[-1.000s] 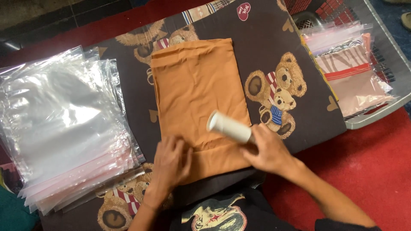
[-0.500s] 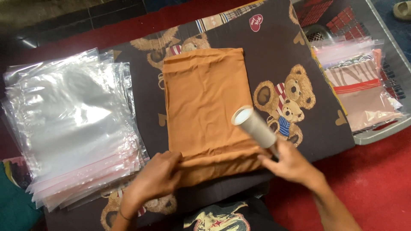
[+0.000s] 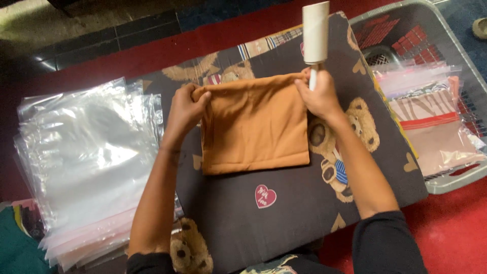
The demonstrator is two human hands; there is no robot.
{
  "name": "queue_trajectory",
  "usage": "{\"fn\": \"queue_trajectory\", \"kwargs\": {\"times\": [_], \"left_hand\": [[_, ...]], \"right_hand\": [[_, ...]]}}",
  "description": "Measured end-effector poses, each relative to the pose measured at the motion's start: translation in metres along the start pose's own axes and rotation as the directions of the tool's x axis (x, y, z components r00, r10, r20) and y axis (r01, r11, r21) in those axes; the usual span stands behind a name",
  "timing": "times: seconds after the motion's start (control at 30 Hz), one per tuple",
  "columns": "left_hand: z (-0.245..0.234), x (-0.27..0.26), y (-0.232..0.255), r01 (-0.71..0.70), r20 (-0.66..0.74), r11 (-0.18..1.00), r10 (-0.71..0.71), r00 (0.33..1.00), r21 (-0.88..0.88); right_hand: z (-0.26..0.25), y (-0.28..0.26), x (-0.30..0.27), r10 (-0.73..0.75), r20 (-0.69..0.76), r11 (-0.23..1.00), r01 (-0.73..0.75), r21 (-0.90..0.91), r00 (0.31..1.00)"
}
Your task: The person folds a light brown garment on a table, uses a lint roller to remove lint from the fabric, and then places the folded garment into a clear plastic bag.
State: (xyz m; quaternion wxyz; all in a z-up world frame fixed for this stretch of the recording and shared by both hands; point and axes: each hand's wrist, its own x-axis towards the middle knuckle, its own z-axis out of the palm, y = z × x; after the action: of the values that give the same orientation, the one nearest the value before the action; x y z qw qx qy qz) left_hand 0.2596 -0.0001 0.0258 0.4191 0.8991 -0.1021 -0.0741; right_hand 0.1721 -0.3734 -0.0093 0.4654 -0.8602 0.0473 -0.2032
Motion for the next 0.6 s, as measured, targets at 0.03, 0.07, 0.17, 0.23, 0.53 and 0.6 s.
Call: {"fn": "queue_trajectory", "kwargs": {"times": [0.03,0.07,0.17,0.23,0.53,0.6], "left_hand": [[0.012,0.017,-0.015,-0.021,-0.063,1.000,0.021,0.998,0.002],[0.027,0.031,-0.032,-0.039,-0.120,0.999,0.039,0.992,0.004],[0.030,0.021,-0.010,-0.053,-0.197,0.985,0.085,0.977,0.165],[0.030,0.019,0.001,-0.070,-0.197,0.976,0.111,0.974,0.207],[0.047,0.000,-0.002,-0.183,-0.286,0.806,0.398,0.871,0.563],[0.054,-0.023,0.011,-0.224,-0.264,0.673,0.541,0.798,0.705]], "right_hand": [[0.009,0.012,0.012,0.026,-0.049,0.997,-0.030,-0.076,0.998],[0.018,0.024,0.019,0.054,-0.098,0.986,-0.069,-0.152,0.994],[0.041,0.032,0.016,0.107,-0.074,0.963,-0.122,-0.242,0.992],[0.038,0.013,0.017,0.080,-0.077,0.954,-0.099,-0.282,0.994],[0.004,-0.070,-0.034,0.116,-0.017,0.827,-0.106,-0.552,0.993],[0.003,-0.090,-0.071,0.165,0.009,0.793,-0.127,-0.596,0.986]]}}
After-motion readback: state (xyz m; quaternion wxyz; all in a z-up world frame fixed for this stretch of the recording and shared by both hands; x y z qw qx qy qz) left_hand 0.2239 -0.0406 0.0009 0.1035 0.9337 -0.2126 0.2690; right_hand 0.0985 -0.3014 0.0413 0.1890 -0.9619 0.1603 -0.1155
